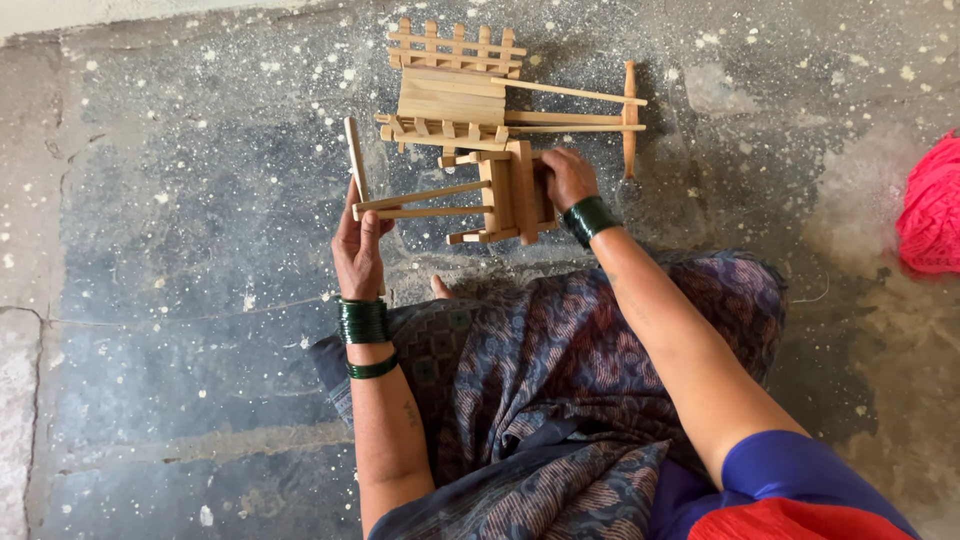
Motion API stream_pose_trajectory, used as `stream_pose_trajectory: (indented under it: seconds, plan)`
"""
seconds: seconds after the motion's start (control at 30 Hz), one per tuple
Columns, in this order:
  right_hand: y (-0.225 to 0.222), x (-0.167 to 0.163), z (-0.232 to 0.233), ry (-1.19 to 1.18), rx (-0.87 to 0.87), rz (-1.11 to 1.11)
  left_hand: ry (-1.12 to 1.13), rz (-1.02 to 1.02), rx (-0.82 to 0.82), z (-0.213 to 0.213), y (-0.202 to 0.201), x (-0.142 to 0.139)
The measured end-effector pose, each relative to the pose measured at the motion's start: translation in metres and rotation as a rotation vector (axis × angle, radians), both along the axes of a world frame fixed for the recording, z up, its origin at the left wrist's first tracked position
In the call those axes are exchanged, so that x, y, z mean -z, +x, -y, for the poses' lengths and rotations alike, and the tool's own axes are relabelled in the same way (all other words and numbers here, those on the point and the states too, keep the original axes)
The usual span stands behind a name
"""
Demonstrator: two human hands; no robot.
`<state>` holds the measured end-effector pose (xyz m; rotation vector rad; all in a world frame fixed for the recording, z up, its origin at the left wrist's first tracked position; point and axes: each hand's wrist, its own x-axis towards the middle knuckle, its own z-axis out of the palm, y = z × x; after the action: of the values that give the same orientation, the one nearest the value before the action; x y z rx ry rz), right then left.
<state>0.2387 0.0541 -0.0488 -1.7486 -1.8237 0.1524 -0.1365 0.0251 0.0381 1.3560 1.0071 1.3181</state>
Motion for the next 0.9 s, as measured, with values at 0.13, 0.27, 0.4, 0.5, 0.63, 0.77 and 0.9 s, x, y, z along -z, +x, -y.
stream_pose_trajectory:
  seconds: [0.13, 0.27, 0.4, 0.5, 0.63, 0.77, 0.9]
  plan:
    - [0.001, 0.011, 0.015, -0.181, 0.067, -0.01, 0.051, 0.088, 0.075, 0.002, 0.009, -0.001]
    - [0.007, 0.017, 0.035, -0.178, 0.012, -0.056, -0.018, 0.163, 0.119, 0.003, 0.024, -0.01]
    - [0.008, 0.006, 0.042, -0.031, 0.145, -0.417, -0.089, 0.231, 0.086, -0.001, 0.043, -0.018]
    - [0.007, -0.019, 0.048, 0.061, 0.141, -0.616, -0.075, 0.221, 0.068, -0.004, 0.061, -0.022]
    - [-0.032, -0.052, 0.054, 0.044, 0.096, -0.635, -0.038, 0.122, 0.092, -0.007, 0.103, -0.033]
    - [-0.062, -0.09, 0.06, 0.132, -0.012, -0.653, -0.039, -0.228, 0.087, -0.018, 0.138, -0.046]
    - [-0.064, -0.108, 0.062, 0.065, 0.036, -0.725, 0.17, -0.311, 0.069, -0.03, 0.155, -0.048]
